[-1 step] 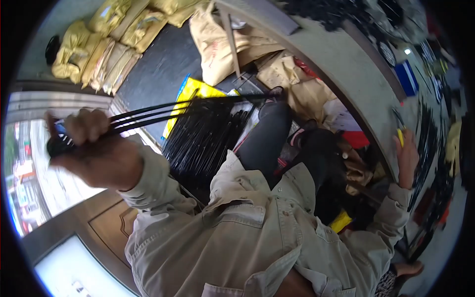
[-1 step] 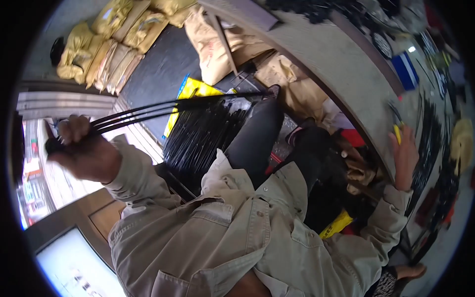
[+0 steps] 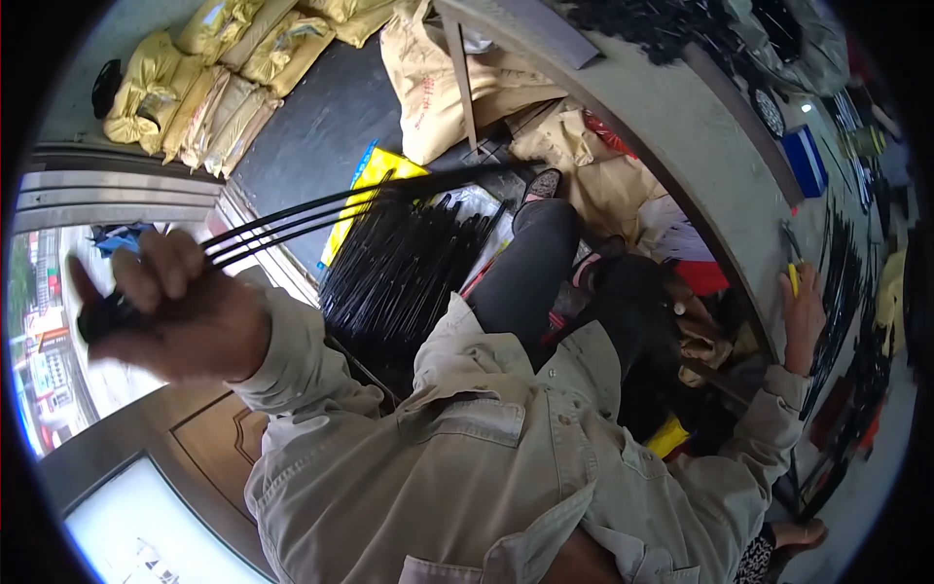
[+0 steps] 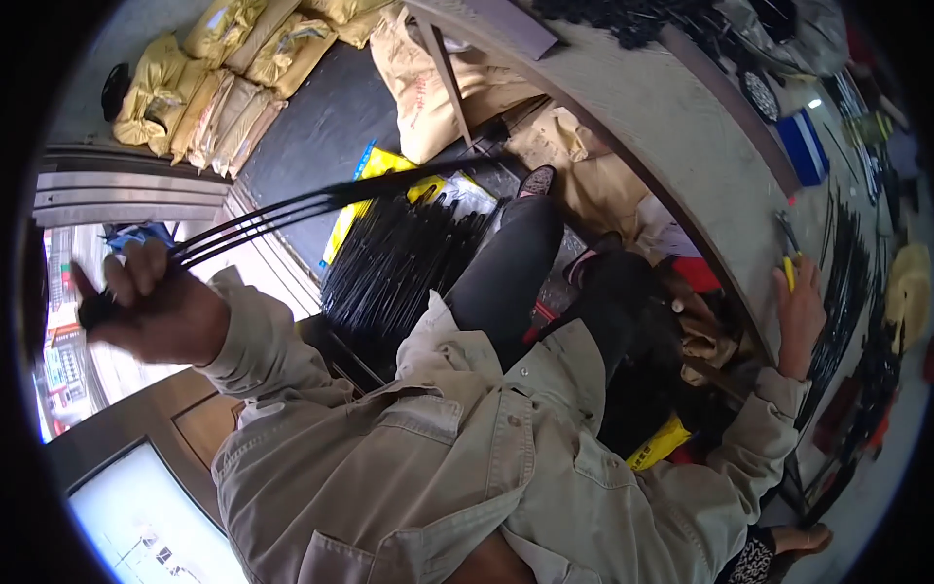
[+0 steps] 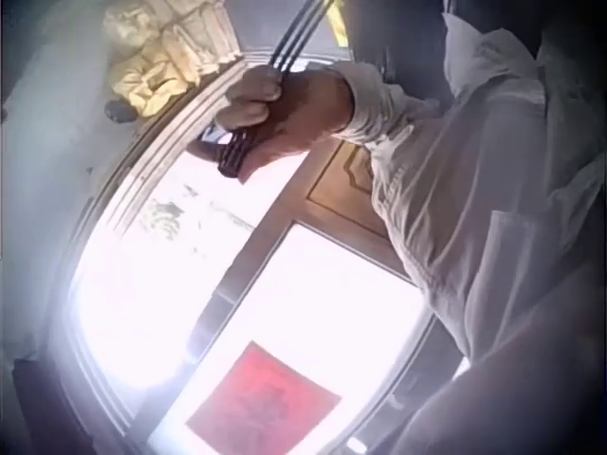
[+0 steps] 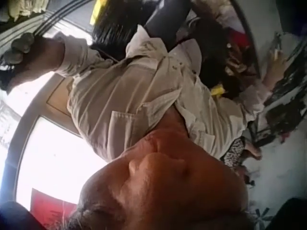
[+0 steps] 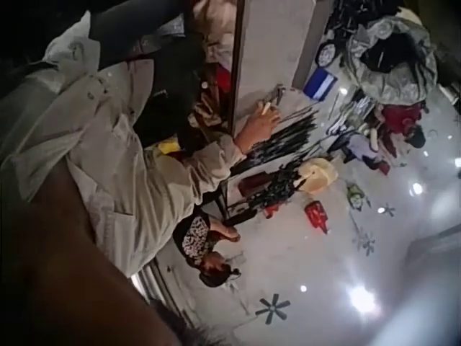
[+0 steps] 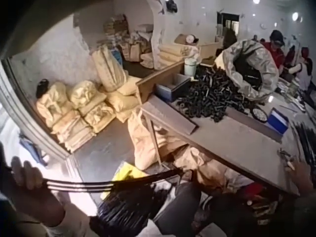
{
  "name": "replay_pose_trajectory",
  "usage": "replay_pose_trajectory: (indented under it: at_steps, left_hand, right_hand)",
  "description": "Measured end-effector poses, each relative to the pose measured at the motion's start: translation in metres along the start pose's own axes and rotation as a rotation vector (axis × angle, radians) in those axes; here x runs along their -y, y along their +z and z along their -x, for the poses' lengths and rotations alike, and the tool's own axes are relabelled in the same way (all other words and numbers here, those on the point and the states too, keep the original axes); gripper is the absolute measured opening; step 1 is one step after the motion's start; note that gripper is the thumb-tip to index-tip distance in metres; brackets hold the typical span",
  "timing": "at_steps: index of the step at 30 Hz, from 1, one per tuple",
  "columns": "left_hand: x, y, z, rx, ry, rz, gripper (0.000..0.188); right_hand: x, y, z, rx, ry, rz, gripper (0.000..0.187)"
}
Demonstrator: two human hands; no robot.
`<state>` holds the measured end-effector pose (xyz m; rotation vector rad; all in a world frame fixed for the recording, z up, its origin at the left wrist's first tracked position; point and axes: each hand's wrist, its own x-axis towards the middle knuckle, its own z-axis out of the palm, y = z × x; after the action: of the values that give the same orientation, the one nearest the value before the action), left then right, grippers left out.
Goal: Assembling black plastic rods into a central hub and using pliers to secure the components.
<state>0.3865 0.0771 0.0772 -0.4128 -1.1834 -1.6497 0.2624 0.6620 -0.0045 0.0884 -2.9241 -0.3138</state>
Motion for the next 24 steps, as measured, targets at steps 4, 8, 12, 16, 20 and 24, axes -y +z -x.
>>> replay_pose_trajectory:
  at_steps: [4, 8, 12, 16, 20, 24]
  left_hand:
    - [0.031, -0.001, 0.018, 0.162, 0.062, -0.187, 0.056]
    - [0.146, -0.039, 0.102, 0.504, -0.576, -0.871, 0.039]
    - [0.252, -0.161, 0.219, 0.805, -0.618, -1.098, 0.031]
    - [0.278, -0.171, 0.313, 0.998, -1.087, -1.665, 0.057]
    - [0.288, -0.136, 0.323, 0.993, -0.779, -1.463, 0.056]
    - [0.255, -0.048, 0.299, 0.941, -0.373, -1.086, 0.047]
  right_hand:
    - [-0.024, 0.032, 0.003, -0.103, -0.049, -0.122, 0.033]
    - [-0.052, 0.046, 0.01, -0.276, 0.08, -0.261, 0.03]
    - [-0.062, 0.039, 0.023, -0.191, 0.407, 0.008, 0.042]
    - [-0.087, 0.042, 0.057, -0.137, 0.565, 0.154, 0.046]
    - [-0.085, 0.05, 0.049, -0.121, 0.608, 0.238, 0.043]
    - [-0.077, 0.047, 0.03, 0.0, 0.66, 0.336, 0.034]
